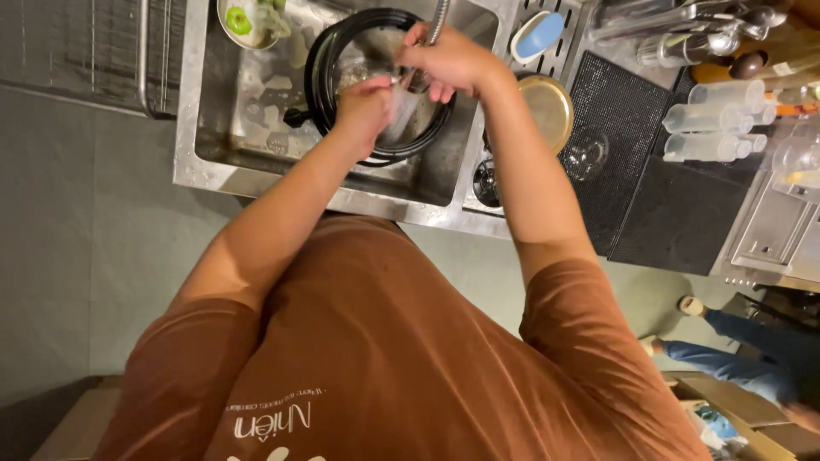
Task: Washing blender jars and lids in a commercial sink.
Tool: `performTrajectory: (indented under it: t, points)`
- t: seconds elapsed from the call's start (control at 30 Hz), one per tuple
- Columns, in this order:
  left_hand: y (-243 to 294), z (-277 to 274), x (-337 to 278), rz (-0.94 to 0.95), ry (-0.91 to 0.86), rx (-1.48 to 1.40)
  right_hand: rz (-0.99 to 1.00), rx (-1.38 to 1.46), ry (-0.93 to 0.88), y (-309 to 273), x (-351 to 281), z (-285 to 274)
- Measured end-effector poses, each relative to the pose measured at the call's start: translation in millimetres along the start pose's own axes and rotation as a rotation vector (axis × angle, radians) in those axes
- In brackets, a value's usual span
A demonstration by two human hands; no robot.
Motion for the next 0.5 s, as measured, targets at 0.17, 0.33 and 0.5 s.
performTrajectory:
  t: [0.17,0.33,0.5]
  points:
    - [59,-30,-63,0.409,-0.027,0.235,0.024,-0.053,0.004,-8,-15,-22]
    - [41,-96,-73,0.976,0.378,0.921,-0.012,-0.159,0.196,-13,-8,-27]
    - [49,-50,-89,0.132,0.169,0.753,-0.153,-0.201,0.375,2,18,-22]
Point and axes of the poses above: each hand's wrist, its own x-axis towards the middle knuckle, its own z-axis out of the palm, y = z × x, the point moved 4 cm from there along x, towards the middle knuckle, and after that the axes turned 5 degrees about y, right-handed, at the moved point
